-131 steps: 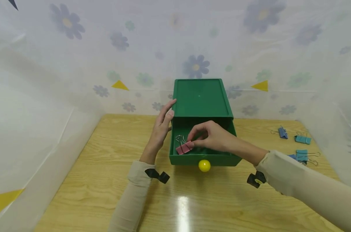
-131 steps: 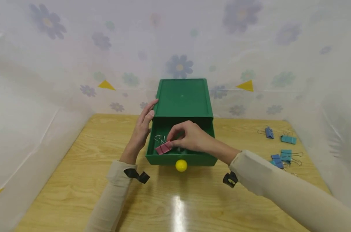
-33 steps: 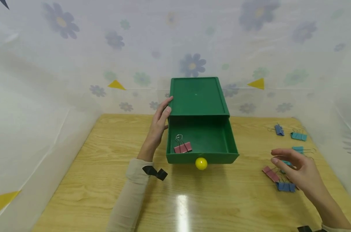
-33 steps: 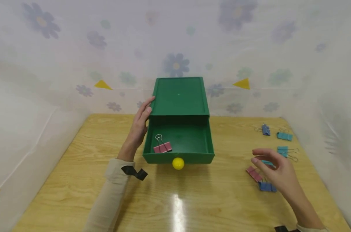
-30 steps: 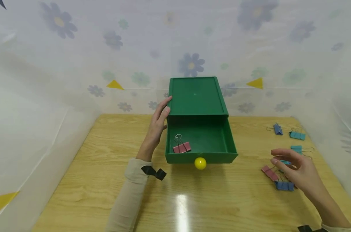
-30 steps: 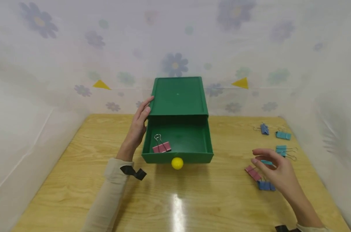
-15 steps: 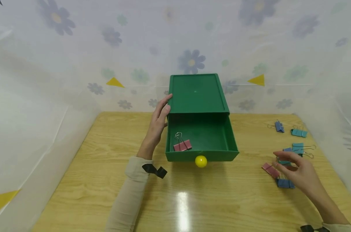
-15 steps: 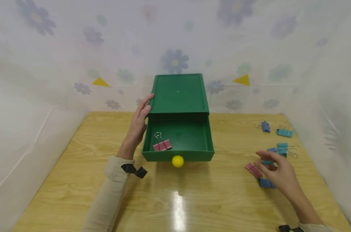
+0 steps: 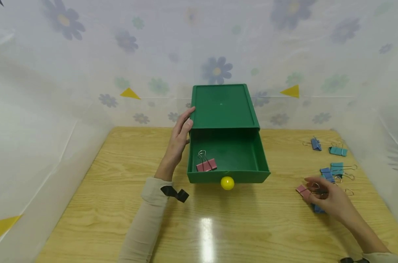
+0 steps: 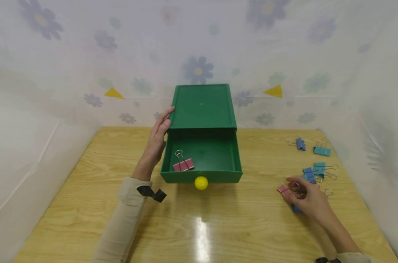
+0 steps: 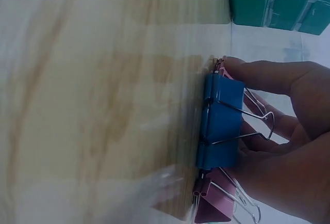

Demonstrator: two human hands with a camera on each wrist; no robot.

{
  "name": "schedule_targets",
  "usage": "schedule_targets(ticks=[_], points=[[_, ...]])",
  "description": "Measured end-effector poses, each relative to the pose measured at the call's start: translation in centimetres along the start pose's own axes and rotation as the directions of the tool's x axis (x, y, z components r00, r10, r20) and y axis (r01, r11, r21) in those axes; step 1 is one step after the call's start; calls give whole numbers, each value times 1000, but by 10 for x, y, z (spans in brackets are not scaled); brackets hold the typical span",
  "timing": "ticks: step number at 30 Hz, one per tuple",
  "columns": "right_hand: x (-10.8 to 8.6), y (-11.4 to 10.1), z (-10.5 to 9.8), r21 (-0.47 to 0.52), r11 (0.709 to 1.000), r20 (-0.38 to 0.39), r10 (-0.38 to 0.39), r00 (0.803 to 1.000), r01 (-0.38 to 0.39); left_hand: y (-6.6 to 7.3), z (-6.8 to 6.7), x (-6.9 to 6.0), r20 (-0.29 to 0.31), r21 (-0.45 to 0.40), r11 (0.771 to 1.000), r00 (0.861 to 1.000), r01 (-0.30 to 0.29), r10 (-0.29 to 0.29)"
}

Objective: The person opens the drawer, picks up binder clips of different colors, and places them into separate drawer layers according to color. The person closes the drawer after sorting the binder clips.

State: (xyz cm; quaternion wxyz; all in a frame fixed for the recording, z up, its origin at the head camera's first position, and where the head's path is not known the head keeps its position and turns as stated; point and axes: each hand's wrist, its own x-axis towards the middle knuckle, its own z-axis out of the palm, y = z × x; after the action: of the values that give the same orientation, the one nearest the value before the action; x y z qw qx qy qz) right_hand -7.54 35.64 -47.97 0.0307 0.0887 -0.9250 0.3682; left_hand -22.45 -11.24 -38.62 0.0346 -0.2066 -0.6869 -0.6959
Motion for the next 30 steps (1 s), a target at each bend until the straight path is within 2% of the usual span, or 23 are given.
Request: schedule_targets(ticks=[7, 11, 17, 25, 30], points=[[1, -5, -1, -43, 994, 63, 105, 992, -102, -2, 0, 1, -5, 7, 1000, 1000, 2, -2], [2, -8, 0, -70, 989, 78, 136, 988, -131, -1, 1, 0, -9, 7, 1000, 1000, 12, -11], [3, -9, 4, -96, 990, 46, 106, 993, -101, 5, 3, 0, -9, 0, 999, 999, 37, -37], [8, -11, 8, -110, 990, 45, 97, 994, -91, 30, 8, -9, -3, -3, 999, 999, 38, -38], [13, -13, 7, -137, 988, 47, 83, 995, -76, 31, 8, -10, 0, 1, 1000, 1000, 23, -23]])
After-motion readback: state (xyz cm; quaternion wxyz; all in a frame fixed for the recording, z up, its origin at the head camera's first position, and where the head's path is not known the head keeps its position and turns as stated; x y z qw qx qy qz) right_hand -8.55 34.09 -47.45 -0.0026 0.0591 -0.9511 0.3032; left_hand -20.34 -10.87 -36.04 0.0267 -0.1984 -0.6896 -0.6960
